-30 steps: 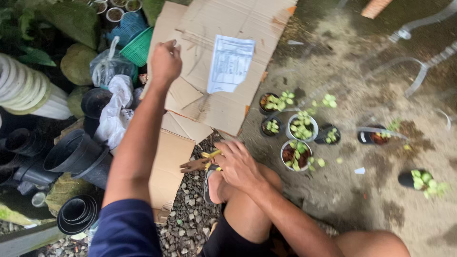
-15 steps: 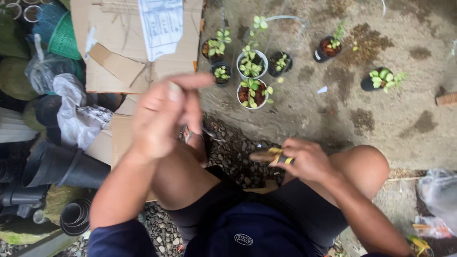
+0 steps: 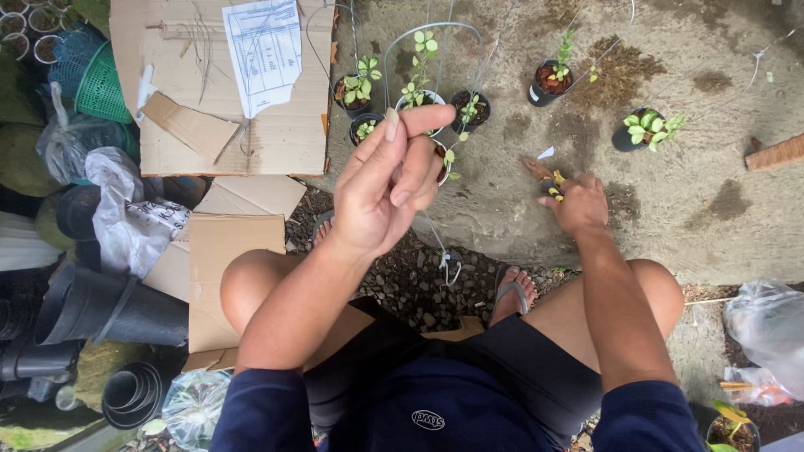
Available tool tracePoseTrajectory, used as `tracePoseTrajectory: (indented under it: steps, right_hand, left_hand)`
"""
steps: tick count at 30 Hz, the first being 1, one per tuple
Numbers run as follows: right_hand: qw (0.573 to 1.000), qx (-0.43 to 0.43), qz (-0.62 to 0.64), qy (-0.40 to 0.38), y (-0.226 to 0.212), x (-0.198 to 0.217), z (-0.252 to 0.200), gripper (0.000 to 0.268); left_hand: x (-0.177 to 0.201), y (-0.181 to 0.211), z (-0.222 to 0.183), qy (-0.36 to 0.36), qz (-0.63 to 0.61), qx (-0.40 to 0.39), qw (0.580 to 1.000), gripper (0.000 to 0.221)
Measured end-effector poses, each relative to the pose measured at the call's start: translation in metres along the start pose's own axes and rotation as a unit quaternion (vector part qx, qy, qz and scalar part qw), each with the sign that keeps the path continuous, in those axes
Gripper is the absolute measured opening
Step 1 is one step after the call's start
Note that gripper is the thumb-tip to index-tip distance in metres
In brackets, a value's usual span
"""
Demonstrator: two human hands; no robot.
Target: The person sits on the ground and uses pliers to cut and bend metal wire into hooks. They then attach the hooks to existing wire structures, twisting the wire to secure them in place.
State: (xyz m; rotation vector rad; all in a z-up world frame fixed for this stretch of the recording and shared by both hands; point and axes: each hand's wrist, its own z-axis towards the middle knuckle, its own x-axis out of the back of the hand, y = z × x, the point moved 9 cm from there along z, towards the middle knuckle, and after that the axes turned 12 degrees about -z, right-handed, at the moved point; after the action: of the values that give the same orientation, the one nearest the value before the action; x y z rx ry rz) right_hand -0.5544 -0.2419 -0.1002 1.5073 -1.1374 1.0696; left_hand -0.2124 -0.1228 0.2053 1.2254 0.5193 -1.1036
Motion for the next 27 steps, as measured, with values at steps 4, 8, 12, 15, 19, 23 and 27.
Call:
tracePoseTrajectory:
  steps: [4,8,12,15,19,23,27]
  right_hand:
    - [0.996,-0.010,-0.074,-0.048,-0.010,0.007,-0.005,0.065]
    - [0.994,0.006,0.102,0.048,-0.046,0.079,-0.040,0.050]
    - [0.826,0.146,0.542,0.053,-0.107,0.150,-0.123,0.033]
    - [0.752,0.273,0.596,0.073,-0.152,0.192,-0.184,0.034]
    - [0.713,0.215,0.667,0.025,-0.176,0.185,-0.194,0.025]
    - [0.655,0.171,0.735,0.031,-0.166,0.173,-0.198,0.023]
    - [0.678,0.168,0.712,0.072,-0.151,0.175,-0.197,0.022]
  left_hand:
    - [-0.001,-0.005,0.000,-0.008,-0.037,0.010,0.999,0.044]
    - [0.001,-0.011,0.002,-0.003,-0.030,0.024,0.999,0.043]
    - [0.001,-0.026,0.004,-0.006,0.011,0.024,1.000,0.044]
    - [0.001,-0.032,0.006,0.006,0.053,0.010,0.999,0.045]
    - [-0.001,-0.036,0.002,0.040,0.094,0.005,0.995,0.050]
    - [-0.022,-0.039,-0.009,-0.025,0.133,-0.039,0.990,0.053]
    - [-0.017,-0.049,-0.016,-0.020,0.246,-0.009,0.969,0.040]
